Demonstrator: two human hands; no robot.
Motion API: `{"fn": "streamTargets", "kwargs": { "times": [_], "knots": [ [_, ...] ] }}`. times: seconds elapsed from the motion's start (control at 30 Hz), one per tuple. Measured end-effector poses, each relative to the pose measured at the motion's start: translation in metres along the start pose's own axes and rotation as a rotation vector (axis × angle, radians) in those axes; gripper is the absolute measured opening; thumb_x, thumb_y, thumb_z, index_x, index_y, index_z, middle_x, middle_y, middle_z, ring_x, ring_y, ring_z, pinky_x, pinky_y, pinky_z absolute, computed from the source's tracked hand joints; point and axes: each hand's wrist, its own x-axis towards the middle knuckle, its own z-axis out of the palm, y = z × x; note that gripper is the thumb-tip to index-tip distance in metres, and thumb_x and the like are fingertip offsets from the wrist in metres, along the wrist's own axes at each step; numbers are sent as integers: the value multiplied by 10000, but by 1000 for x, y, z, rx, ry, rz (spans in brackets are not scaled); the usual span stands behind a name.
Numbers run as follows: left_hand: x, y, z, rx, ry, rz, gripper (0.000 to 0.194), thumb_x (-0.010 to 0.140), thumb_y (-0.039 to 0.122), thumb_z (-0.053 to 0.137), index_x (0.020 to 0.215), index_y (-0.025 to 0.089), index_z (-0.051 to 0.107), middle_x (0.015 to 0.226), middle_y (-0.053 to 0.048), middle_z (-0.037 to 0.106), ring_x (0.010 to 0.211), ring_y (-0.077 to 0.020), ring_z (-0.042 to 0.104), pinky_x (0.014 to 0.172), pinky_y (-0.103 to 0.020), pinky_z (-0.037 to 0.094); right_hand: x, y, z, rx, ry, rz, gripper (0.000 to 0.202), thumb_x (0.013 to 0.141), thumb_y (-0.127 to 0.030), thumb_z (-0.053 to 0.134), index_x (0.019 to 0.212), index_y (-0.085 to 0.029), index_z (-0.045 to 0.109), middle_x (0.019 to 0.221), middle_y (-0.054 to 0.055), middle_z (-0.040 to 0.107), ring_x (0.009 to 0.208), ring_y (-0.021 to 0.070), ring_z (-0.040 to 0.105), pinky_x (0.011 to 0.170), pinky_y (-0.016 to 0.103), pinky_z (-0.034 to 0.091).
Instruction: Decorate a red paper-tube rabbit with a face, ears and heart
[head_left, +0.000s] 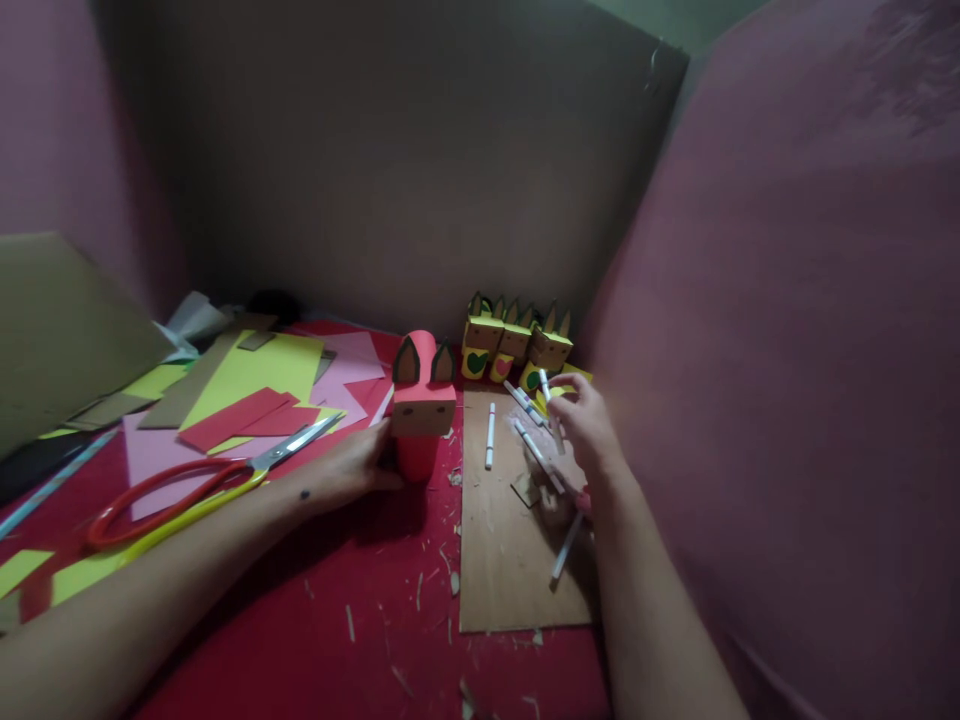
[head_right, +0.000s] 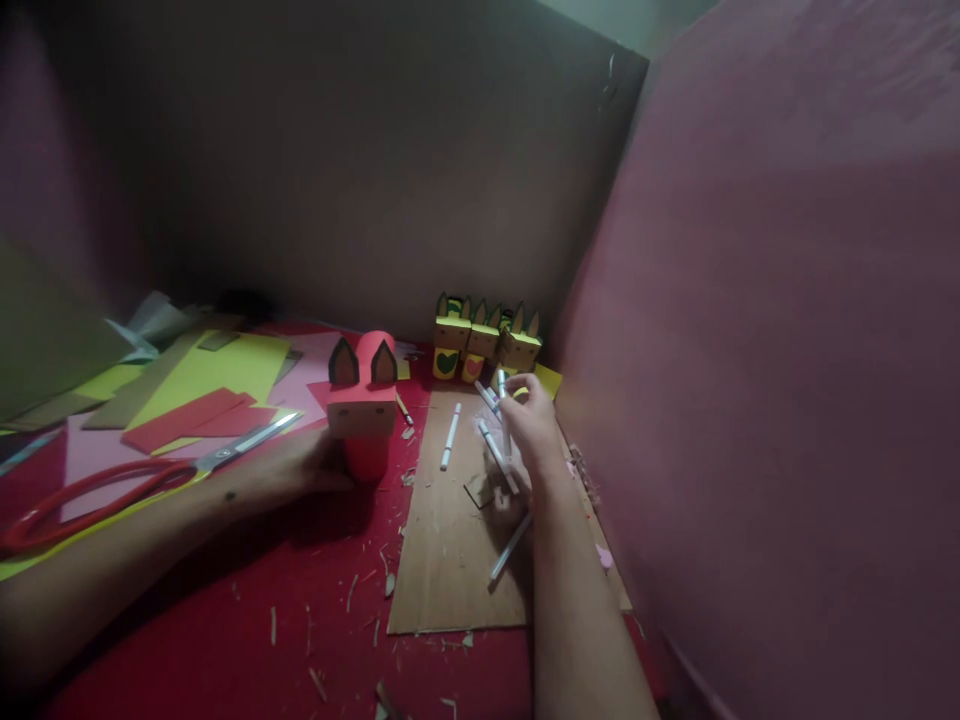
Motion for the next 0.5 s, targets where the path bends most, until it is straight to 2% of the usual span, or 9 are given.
{"fn": "streamTargets", "kwargs": {
  "times": [0.07,0.13,0.2,0.33,0.43,0.5],
  "knots": [
    [-2,4,0,3,10,-14,751,730,283,776,1429,156,534,1279,-140,734,1205,-402,642,997,-477,515,0,-1,-2,229,-41,-39,256,805,-263,653,1056,-211,668,676,-47,627,562,148,594,526,264,468],
    [-3,8,0,8,15,-22,742,721,270,776,1416,154,543,1272,-135,735,1193,-395,644,992,-466,512,-1,-1,-4,419,-94,-61,233,720,-282,637,941,-213,657,602,-59,568,499,135,535,483,257,411],
    [-3,9,0,18,19,-25,727,725,262,766,1411,162,548,1227,-121,745,1144,-381,660,963,-461,517,-2,-1,-5,570,-139,-73,209,669,-301,631,857,-211,643,600,-43,567,503,135,533,485,264,412],
    [-2,7,0,41,26,-1,706,742,255,731,1420,178,547,1228,-121,740,1136,-375,661,937,-461,524,-6,-3,-6,795,-156,-102,218,636,-324,660,826,-234,600,676,-28,589,594,135,569,535,269,442],
    [-1,5,0,55,23,16,708,733,263,732,1411,192,543,1258,-129,740,1136,-377,666,926,-465,537,-7,-4,-4,891,-117,-110,314,593,-343,763,778,-252,527,698,-50,576,651,127,590,584,262,467],
    [0,7,0,71,18,13,711,731,269,735,1410,191,536,1238,-133,749,1103,-374,678,914,-473,546,-6,-4,-1,921,-86,-91,416,576,-382,834,734,-256,470,638,-76,526,604,116,564,561,254,450]
  ]
}}
